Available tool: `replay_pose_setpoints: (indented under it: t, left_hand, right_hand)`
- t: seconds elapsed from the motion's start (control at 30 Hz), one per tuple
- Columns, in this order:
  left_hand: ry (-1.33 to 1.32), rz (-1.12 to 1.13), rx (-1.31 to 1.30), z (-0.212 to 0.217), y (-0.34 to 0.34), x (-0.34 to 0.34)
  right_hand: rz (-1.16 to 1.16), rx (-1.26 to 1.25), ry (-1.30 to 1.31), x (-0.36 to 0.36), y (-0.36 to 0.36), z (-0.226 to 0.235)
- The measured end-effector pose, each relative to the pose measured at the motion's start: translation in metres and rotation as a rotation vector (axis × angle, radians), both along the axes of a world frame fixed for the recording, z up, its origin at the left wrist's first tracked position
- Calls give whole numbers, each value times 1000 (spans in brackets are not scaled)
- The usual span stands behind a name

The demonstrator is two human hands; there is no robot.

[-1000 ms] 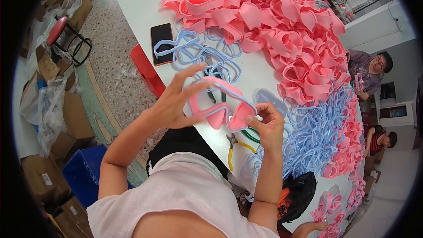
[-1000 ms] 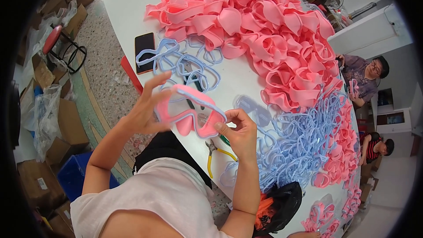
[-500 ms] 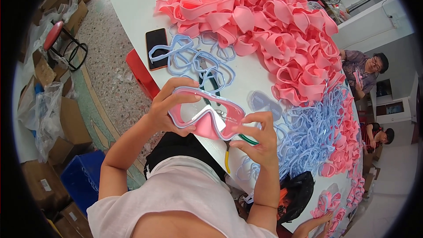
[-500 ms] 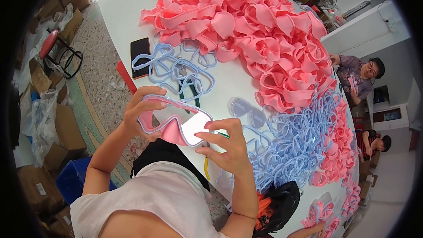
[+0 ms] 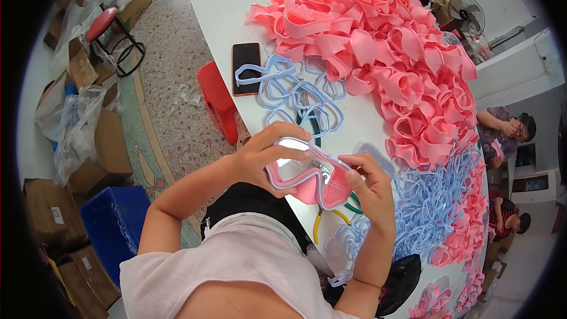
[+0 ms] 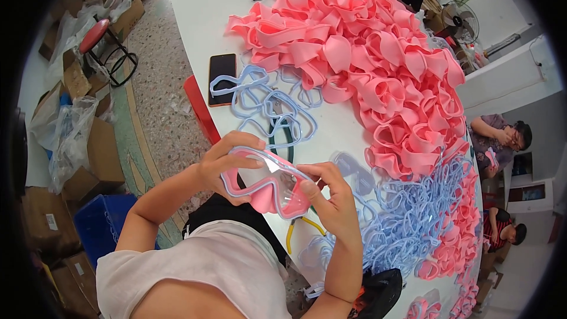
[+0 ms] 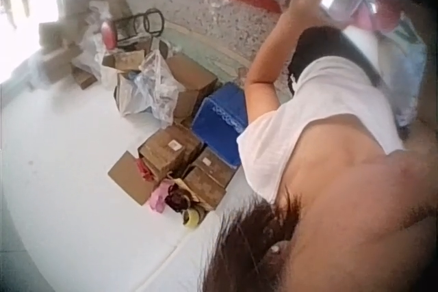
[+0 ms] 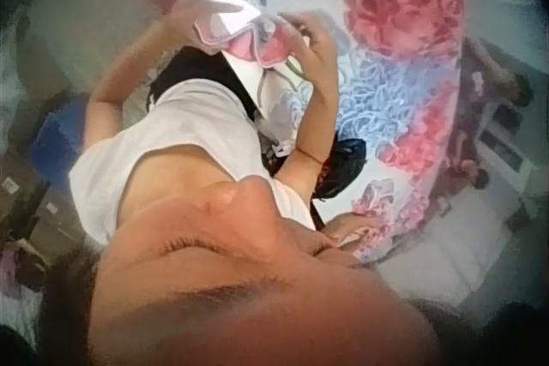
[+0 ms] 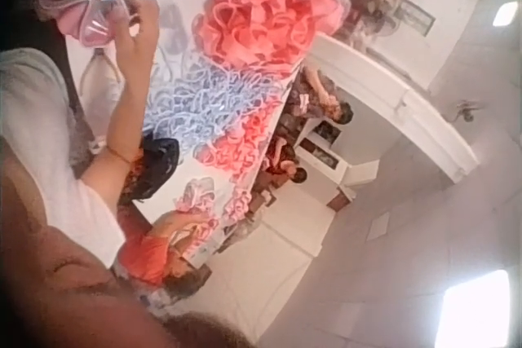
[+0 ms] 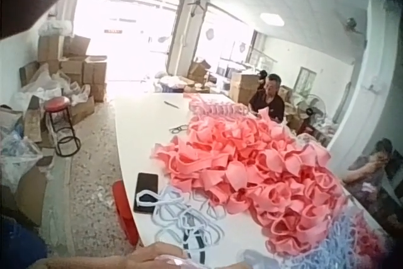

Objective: The recorder is attaching fabric components and straps to pink swimming goggles at a manufacturing workstation.

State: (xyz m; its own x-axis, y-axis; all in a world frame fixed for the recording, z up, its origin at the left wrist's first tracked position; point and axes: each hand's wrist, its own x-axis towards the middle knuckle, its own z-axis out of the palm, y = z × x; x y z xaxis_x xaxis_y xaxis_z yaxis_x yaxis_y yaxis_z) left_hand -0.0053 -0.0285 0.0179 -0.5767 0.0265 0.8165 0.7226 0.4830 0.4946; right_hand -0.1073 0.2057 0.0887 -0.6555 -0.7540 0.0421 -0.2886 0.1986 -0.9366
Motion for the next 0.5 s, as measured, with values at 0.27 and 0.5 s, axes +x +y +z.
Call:
replay_pose_setpoints:
  t: [0.27,0.5]
  left_hand:
    - [-20,-215,238,-25,1,-7]
    - [83,-55,39,-19,-2,-6]
  right_hand:
    - [-17,-63,-248,-2,2,-7]
    - [-24,-73,-183,-4,4,-10]
